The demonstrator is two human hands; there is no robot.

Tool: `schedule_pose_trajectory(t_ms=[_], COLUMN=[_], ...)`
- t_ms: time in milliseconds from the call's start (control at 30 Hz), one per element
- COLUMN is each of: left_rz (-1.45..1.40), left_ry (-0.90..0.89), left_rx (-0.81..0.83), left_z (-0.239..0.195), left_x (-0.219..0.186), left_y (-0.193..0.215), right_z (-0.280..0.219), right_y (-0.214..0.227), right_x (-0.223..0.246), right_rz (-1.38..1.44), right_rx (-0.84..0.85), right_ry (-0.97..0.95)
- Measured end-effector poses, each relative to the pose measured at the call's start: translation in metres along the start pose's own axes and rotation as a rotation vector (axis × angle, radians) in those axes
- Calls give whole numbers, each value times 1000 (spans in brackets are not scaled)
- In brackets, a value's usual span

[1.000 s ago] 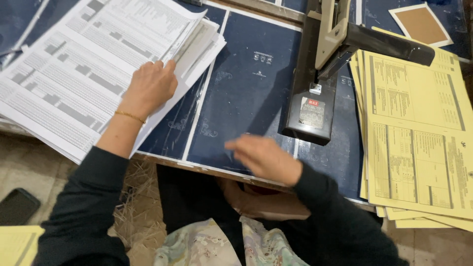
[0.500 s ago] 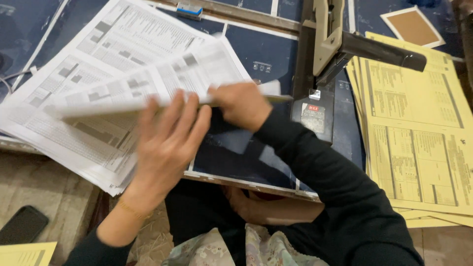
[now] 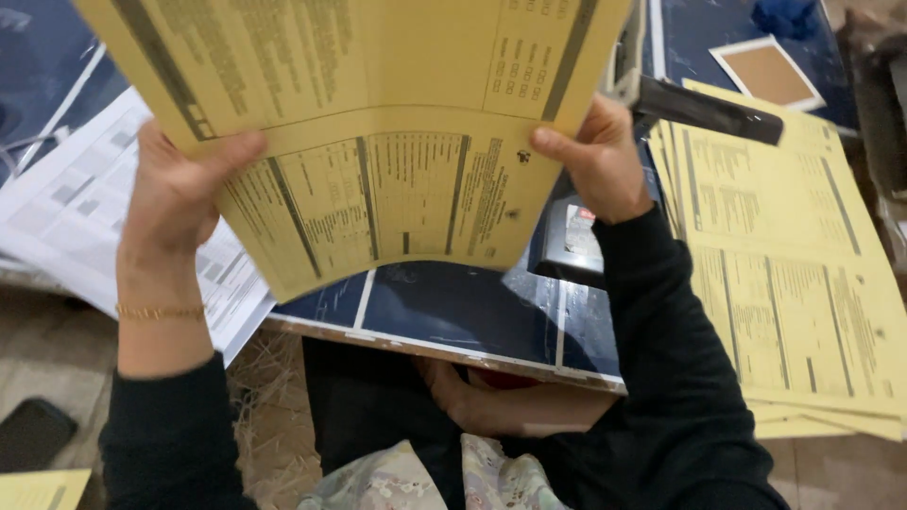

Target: The person sits on the floor and uses a manual hole punch to punch holes in yellow documents. They repeatedly pick up sheets from a stack, align them under the punch, press the handle, and place the punched sheets into a separate pile.

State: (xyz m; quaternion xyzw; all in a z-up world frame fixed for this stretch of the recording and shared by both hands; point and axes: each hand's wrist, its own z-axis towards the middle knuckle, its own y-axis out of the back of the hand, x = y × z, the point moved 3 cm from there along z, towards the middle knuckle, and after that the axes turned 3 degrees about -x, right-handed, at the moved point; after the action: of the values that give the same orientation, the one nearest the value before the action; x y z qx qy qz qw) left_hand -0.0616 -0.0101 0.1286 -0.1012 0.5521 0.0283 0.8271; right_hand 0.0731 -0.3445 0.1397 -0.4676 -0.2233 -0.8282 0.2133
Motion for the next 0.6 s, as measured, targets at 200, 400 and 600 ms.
schedule_pose_trajectory(t_ms=[200, 400, 600], left_rz=[239, 280, 191], left_ry=[-197, -146, -205], left_rx=[8, -76, -7], left_z=[-10, -20, -22], left_x=[5, -41, -22], left_y=[-10, -29, -23], right_z=[-4, -9, -19], right_y=[3, 14, 3], right_x=[8, 25, 23], right_rz=[83, 50, -42], right_rx=[-162, -181, -221], right_ry=[88, 36, 88])
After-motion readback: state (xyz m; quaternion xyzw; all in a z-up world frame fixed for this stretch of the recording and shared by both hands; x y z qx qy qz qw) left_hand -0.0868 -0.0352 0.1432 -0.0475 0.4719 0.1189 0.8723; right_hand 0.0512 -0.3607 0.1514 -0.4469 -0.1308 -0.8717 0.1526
